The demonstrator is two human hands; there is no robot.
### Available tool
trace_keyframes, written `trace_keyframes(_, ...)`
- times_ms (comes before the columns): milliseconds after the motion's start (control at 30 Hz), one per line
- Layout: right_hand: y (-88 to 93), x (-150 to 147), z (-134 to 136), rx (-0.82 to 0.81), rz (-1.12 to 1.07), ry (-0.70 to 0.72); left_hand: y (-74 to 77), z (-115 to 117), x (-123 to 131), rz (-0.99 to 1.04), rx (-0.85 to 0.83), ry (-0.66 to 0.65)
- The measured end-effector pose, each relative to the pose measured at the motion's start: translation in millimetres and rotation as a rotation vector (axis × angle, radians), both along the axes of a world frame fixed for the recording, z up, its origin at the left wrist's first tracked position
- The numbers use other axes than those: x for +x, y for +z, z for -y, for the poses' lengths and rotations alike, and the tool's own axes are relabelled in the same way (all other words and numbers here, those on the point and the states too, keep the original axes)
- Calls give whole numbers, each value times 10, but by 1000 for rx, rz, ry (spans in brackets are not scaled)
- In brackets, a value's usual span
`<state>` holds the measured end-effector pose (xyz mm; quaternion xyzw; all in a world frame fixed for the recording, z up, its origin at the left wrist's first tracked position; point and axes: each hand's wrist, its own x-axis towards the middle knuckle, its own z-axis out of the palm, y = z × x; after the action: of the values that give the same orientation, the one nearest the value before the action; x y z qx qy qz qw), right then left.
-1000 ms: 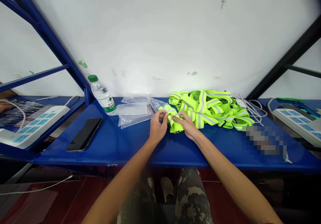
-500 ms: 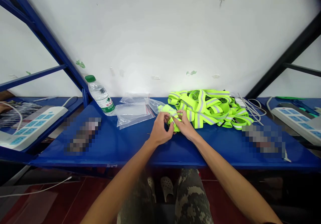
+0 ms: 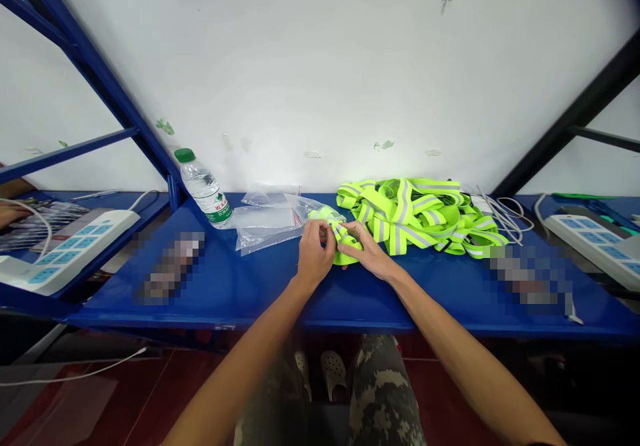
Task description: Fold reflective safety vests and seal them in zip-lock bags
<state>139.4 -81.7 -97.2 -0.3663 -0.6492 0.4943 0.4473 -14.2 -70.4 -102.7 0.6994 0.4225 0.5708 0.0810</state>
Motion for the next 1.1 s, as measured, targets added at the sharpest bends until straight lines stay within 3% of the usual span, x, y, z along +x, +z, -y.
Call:
trace_keyframes(133,10,-16,-5,82,38,-53,-18,8,-3,27,-62,50)
trace_keyframes(367,-34,-48,-52,-49,-31,-201,-34,69,23,-121,-3,5)
trace_keyframes(533,-60,-11,-85,195,131,-375,-32,127,90,-291,49,-117)
trace_keyframes(667,-56,-1,-99,288,205,-453,0,186,135,-262,22,-162)
trace_keyframes(800,-49,21,-105,254,167,-371,41,209,97,-119,-27,-187)
trace_keyframes(1000,-36,128,-90,-6,-50,-98,27,143,-13,-81,-90,-164)
trace_keyframes(1100,-53,163,-98,-77,-132,-61,9,112,-20,-64,-107,-122)
